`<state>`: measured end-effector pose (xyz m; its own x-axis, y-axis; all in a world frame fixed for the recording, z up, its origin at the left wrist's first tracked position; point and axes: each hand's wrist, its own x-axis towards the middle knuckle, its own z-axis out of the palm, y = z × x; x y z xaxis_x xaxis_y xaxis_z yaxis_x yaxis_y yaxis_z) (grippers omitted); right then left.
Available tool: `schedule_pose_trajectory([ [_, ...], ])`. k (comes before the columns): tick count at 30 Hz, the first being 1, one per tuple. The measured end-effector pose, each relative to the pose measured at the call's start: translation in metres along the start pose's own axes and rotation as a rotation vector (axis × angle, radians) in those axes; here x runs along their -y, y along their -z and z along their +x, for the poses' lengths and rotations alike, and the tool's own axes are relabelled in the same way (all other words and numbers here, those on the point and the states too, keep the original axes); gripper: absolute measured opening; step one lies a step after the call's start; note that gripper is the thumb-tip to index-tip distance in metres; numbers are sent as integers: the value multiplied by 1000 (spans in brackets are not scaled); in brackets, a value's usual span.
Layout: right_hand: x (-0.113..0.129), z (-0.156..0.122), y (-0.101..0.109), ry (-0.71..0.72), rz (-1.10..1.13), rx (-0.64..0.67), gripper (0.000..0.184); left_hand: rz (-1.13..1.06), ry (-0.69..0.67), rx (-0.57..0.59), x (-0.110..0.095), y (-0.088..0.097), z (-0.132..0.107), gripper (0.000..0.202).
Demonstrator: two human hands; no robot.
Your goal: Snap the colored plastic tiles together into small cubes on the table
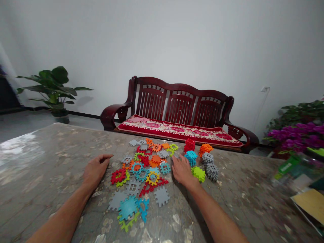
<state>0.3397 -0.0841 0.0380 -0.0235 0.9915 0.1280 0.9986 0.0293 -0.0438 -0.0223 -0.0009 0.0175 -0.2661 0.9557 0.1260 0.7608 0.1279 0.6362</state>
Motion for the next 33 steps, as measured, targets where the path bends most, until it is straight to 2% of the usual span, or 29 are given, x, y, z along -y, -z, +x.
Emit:
schedule_pose_trajectory([
  [8, -2, -5, -17, 48, 103, -73, 62, -18, -2, -27, 2, -2, 1, 33],
  [13, -16, -16, -17, -54, 46, -170, 65, -22, -1, -4, 1, -2, 0, 34],
  [18, -20, -19, -9, -82, -43, -116, 62, -12, -1, -4, 0, 0, -1, 35],
  [22, -15, -20, -2, -95, -36, -101, 60, 6, -1, -9, -1, 1, 0, 34],
  [27, -4, -28, 2, -44, 4, -154, 54, 6, 5, -2, 0, 0, 1, 34],
  [33, 18, -34, -5, -34, 143, -198, 52, -25, -3, -8, 0, -2, 0, 34],
])
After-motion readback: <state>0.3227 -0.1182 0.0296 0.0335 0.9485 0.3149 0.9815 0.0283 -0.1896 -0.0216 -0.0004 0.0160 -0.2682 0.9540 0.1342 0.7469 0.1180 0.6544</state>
